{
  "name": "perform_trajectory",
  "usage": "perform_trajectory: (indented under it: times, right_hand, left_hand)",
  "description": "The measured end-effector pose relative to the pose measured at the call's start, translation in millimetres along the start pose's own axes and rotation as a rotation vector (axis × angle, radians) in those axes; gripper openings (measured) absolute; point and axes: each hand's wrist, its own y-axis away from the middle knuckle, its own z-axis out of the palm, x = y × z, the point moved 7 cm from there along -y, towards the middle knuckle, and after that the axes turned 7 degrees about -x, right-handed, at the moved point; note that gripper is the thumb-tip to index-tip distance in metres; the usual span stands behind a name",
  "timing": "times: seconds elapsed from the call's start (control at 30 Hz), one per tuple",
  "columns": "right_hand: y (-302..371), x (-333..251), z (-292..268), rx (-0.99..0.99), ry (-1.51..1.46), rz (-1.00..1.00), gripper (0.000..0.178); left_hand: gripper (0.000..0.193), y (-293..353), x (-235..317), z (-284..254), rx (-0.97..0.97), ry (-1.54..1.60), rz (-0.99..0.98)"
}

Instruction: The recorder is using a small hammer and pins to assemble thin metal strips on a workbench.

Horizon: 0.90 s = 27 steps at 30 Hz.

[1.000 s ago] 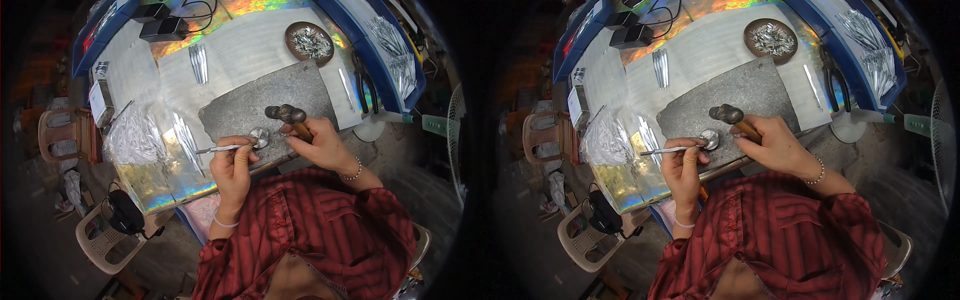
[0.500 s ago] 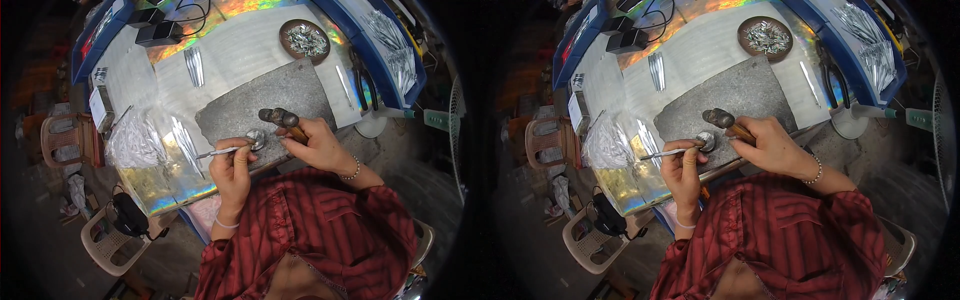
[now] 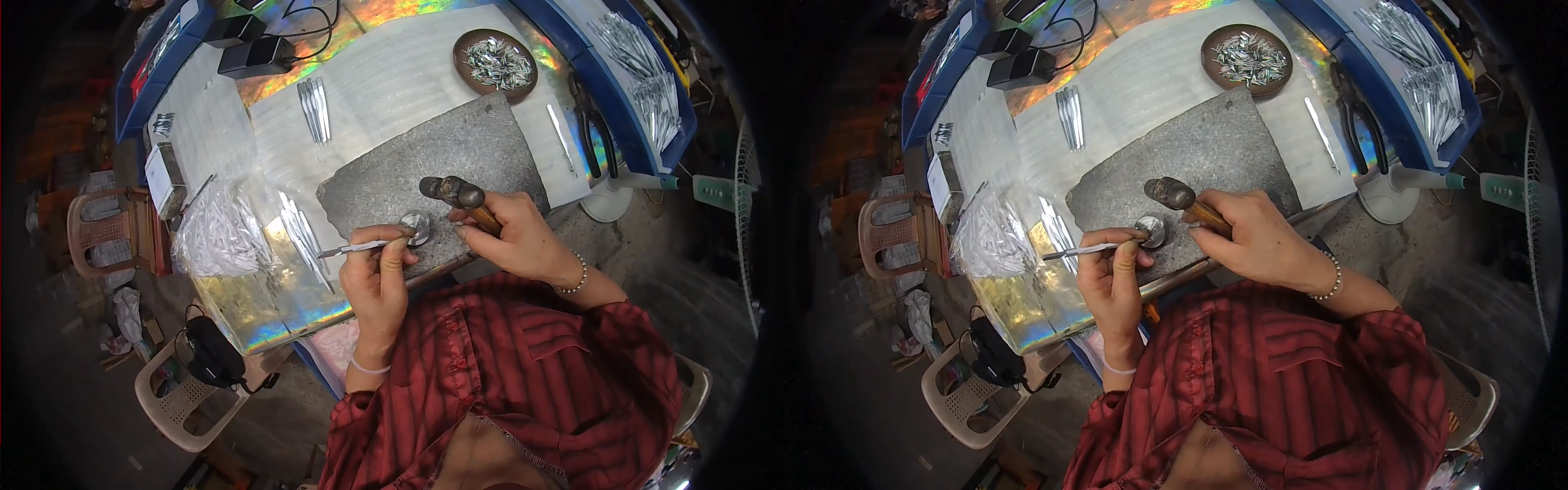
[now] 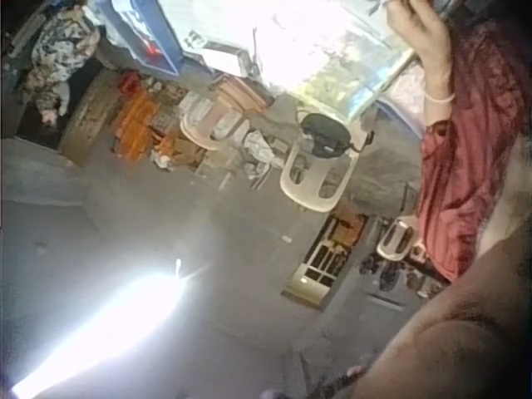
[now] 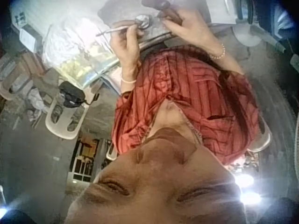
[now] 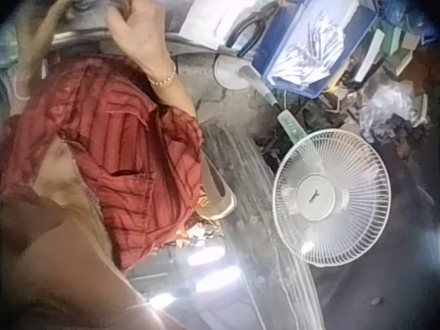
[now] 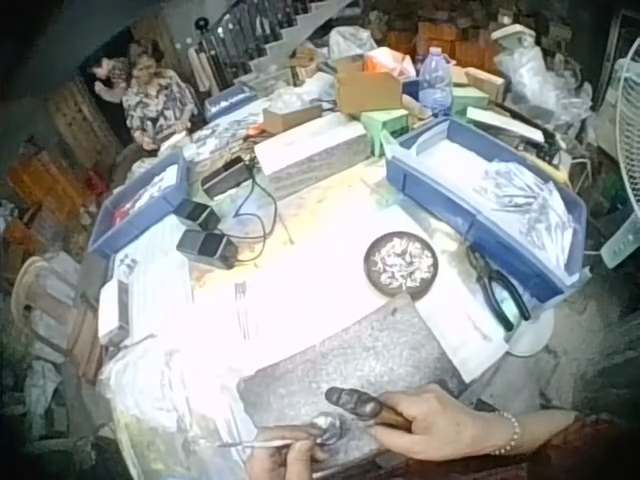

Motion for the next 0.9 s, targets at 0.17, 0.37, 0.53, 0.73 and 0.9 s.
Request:
perform_trajectory:
  times: [0.17, 0.37, 0.53, 0.73, 0.9]
  right_hand:
    - [0.0, -0.1, 0.3, 0.008, -0.002, -0.019, 0.019]
    - [0.1, -1.3, -0.5, 0.012, -0.002, -0.019, 0.018]
    - [-0.3, -1.5, -0.3, 0.009, -0.007, -0.021, 0.018]
    - [0.2, -0.6, -0.3, 0.016, -0.005, -0.028, 0.017]
    - [0.2, -0.6, -0.8, 0.026, -0.012, -0.040, 0.016]
  left_hand:
    - [0.005, -1.5, 1.3, -0.8, 0.010, -0.038, 0.013]
    - [0.004, -2.8, 3.4, 0.0, 0.035, -0.040, 0.028]
    - [0.005, -2.0, 2.9, 0.4, 0.039, -0.028, 0.025]
    - [0.006, -0.9, 4.8, 0.2, 0.055, -0.041, 0.019]
    - [0.010, -2.8, 2.9, 1.0, 0.002, -0.029, -0.046]
